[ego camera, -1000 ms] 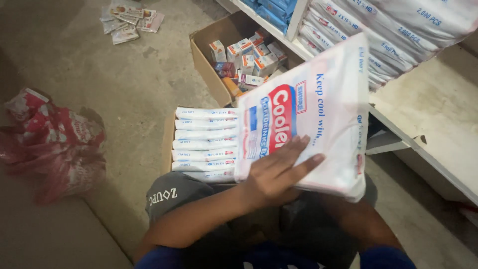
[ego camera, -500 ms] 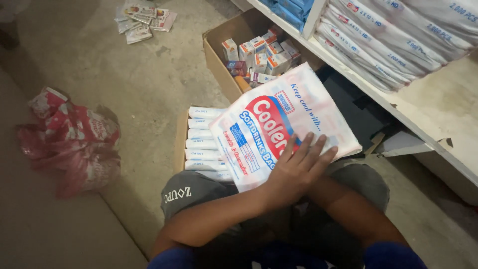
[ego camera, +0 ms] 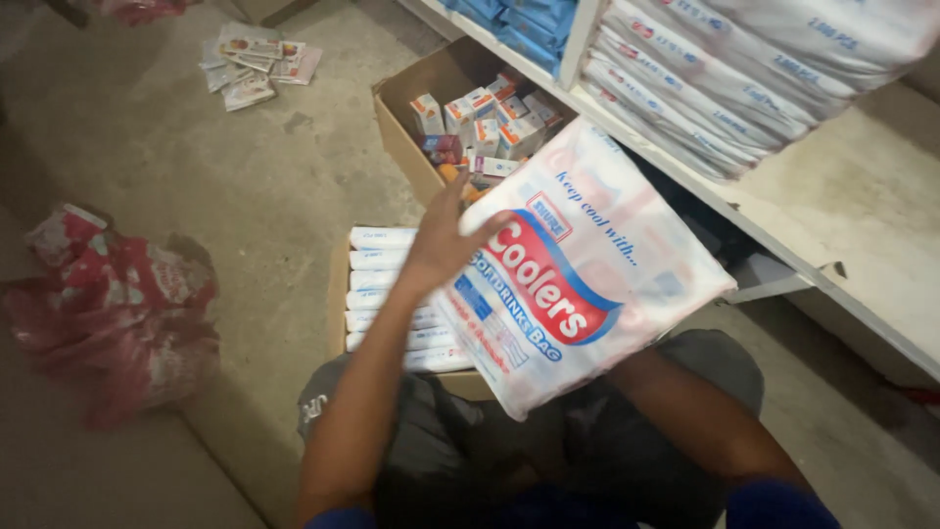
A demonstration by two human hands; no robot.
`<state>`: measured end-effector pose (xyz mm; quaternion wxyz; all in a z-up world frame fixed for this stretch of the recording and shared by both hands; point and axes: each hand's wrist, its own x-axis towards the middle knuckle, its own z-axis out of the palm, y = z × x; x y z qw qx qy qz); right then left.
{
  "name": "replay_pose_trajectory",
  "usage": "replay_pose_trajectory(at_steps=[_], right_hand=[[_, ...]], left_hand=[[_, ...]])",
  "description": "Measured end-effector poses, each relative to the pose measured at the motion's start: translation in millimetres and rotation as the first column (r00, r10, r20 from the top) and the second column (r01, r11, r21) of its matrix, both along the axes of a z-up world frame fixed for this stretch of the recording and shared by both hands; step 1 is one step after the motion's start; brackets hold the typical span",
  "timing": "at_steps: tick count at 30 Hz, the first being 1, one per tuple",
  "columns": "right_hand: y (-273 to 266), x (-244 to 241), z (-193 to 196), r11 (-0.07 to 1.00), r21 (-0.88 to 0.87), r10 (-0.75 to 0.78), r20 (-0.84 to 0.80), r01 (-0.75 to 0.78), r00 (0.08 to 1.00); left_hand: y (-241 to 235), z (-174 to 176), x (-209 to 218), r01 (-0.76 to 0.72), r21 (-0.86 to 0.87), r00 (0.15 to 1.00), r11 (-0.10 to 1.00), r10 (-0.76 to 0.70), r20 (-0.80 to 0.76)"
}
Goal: Organizes and stacks packs of plastic bags onto a low storage shelf.
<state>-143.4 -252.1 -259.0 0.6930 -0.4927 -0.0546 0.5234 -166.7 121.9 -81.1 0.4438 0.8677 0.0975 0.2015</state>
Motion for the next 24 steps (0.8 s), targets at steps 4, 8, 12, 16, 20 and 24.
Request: replay_pose_trajectory(at_steps=[4,8,12,16,20,24], right_hand=[[-15.6,9.3,0.6,0.999,0.033,-0.017,-0.039,0.019,0.999],[-23.1,8.7,5.9,0.996,0.083,-0.026,-0.081,0.033,0.996],[-33.7,1.5,12.0,0.990,0.129,-0.046,-0.121,0.062,0.992],[-37.0,-3.9,10.4,0.981,0.174,-0.058,-0.164,0.087,0.985],[-35.6,-7.6,9.0,0.971,0.214,-0.065,-0.208,0.110,0.976],[4.6,52.7,24.9,0.959,0.248,-0.073,-0.250,0.137,0.966]], left_hand=[[21.5,9.8,-5.6,0.269,-0.558,0.847,0.785,-0.469,-0.250],[10.1,1.0,-7.5,0.263,-0.686,0.729,0.679,-0.606,-0.320],[-7.8,-4.7,-2.8,0.262,-0.786,0.784,0.560,-0.598,-0.165],[-14.1,-2.7,0.1,0.155,-0.865,0.806,0.478,-0.567,-0.168],[-11.3,8.5,-7.7,0.203,-0.873,0.808,0.443,-0.580,-0.106],[-18.2,44.2,-27.7,0.301,-0.846,0.820,0.440,-0.572,-0.007]])
